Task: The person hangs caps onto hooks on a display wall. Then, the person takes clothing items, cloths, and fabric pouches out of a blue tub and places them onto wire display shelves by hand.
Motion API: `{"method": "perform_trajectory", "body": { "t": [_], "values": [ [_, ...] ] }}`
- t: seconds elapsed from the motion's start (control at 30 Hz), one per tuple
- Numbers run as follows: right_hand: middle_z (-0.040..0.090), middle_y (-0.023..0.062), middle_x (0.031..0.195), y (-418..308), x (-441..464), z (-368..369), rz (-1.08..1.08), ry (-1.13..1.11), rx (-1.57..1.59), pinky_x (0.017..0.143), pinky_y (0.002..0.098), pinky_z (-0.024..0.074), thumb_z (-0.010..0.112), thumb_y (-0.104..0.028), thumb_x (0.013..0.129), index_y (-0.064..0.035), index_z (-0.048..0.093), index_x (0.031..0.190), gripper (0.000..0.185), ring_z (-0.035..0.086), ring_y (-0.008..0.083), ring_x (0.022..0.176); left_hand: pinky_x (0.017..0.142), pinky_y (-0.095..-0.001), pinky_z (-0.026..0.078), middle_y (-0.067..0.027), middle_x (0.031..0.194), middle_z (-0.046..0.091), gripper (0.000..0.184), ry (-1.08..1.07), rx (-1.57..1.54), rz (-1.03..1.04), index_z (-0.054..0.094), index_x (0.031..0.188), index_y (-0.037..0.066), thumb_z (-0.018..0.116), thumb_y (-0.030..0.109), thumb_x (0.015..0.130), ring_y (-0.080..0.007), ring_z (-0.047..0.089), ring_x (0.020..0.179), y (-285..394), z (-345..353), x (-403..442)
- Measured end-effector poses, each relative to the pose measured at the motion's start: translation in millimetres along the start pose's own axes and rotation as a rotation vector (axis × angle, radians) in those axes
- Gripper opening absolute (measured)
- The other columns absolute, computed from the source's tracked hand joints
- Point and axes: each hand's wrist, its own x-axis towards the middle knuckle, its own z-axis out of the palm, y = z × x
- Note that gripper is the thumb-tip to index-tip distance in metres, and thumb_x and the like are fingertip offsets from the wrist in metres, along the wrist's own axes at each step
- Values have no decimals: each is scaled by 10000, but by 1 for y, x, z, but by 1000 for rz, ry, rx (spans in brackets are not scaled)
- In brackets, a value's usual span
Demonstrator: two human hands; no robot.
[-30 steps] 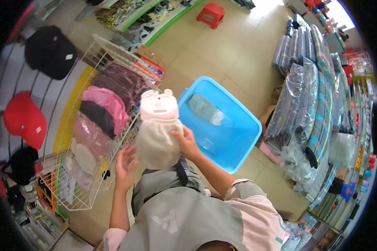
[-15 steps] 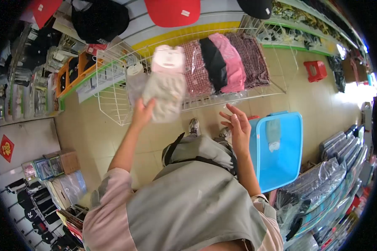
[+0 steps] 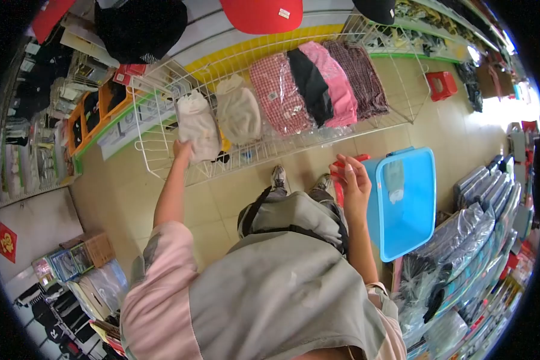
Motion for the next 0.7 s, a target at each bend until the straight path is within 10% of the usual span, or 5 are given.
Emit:
{"method": "perform_trajectory", "body": {
  "t": [0.23,0.7],
  "values": [
    [619,176,1228,2,-4,1,-4,97,-32,786,317,543,542,-170,1007,36,538,1198,281,669,225,989,921,-479,490,-297,1155,611,440,297,235,-2,489,1217,-66,580,149,844,-428,606,1081,-14,57,9],
    [664,159,1115,1,-6,10,-1,123,-47,773,306,531,554,-169,1003,25,552,1162,250,671,202,917,987,-481,396,-307,1259,539,377,221,-144,148,497,1270,-61,482,110,935,-451,513,1173,11,18,-6]
  ]
}}
